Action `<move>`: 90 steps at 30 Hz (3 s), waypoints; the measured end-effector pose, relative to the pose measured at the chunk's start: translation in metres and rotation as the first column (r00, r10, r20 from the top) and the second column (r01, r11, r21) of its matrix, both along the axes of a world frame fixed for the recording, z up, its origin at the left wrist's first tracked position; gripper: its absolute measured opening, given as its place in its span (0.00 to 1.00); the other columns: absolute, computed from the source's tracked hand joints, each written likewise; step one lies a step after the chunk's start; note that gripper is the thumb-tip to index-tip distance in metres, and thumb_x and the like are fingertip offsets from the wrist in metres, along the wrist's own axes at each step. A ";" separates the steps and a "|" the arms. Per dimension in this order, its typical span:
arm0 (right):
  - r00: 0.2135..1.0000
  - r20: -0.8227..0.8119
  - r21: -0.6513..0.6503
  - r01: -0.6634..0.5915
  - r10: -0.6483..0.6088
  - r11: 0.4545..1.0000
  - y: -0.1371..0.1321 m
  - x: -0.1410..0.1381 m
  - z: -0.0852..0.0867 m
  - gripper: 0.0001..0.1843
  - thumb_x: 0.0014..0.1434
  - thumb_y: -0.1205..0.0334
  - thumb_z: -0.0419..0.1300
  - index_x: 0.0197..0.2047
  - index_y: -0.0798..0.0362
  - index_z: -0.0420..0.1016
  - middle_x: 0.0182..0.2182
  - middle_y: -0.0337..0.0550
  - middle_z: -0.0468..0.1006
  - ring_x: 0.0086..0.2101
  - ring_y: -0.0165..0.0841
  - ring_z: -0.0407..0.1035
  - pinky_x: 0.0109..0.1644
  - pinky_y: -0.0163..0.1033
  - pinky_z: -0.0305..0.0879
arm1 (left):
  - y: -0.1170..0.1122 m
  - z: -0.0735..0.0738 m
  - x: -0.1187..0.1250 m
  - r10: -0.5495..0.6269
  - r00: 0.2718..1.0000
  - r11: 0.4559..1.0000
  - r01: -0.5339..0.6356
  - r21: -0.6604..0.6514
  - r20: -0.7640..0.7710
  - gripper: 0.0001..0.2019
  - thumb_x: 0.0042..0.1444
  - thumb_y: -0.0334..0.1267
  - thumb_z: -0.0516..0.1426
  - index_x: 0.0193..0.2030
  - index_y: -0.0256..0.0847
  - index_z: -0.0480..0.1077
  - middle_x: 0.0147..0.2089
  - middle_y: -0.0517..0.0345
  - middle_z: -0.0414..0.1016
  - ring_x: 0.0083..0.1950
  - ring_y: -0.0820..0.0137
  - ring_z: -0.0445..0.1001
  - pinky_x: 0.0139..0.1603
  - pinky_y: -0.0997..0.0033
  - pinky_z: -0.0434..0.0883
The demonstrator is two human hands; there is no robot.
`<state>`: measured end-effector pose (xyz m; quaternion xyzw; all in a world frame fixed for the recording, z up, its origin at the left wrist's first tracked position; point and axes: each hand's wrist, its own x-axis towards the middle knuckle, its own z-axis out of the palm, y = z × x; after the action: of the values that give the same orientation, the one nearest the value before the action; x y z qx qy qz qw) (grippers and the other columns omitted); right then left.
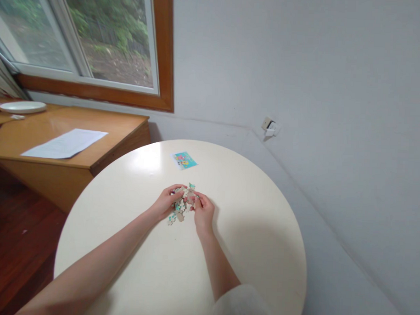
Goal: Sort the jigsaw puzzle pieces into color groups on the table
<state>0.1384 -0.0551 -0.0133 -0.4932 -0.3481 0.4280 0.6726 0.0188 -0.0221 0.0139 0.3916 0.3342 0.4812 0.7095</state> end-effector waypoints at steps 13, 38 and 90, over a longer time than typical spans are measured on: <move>0.994 -0.081 -0.059 0.066 -0.071 0.996 0.004 0.001 -0.006 0.36 0.41 0.62 0.59 0.57 0.53 0.62 0.30 0.37 0.71 0.25 0.25 0.64 0.28 0.33 0.63 | -0.001 0.002 0.000 -0.010 1.000 1.000 0.010 -0.003 -0.010 0.23 0.33 0.42 0.68 0.37 0.35 0.71 0.24 0.60 0.71 0.26 0.73 0.70 0.27 0.74 0.68; 0.999 -0.016 0.074 -0.028 0.029 0.997 0.005 -0.002 -0.008 0.26 0.47 0.54 0.63 0.48 0.56 0.72 0.43 0.50 0.78 0.44 0.40 0.72 0.52 0.50 0.65 | -0.002 0.005 0.000 -0.003 1.000 1.000 0.002 -0.021 -0.009 0.23 0.32 0.41 0.67 0.36 0.35 0.70 0.24 0.60 0.71 0.25 0.74 0.69 0.27 0.74 0.66; 0.518 0.853 0.091 -0.032 -0.061 0.995 -0.014 0.012 0.012 0.18 0.57 0.67 0.45 0.49 0.53 0.66 0.31 0.42 0.77 0.30 0.33 0.70 0.34 0.34 0.64 | -0.001 0.002 -0.001 0.002 1.000 1.000 -0.002 0.013 -0.016 0.22 0.35 0.42 0.66 0.37 0.36 0.69 0.20 0.61 0.69 0.23 0.73 0.68 0.25 0.75 0.65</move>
<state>0.1507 -0.0692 -0.0012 -0.6102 -0.6489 0.1083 0.4414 0.0180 -0.0227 0.0157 0.3997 0.3371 0.4808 0.7039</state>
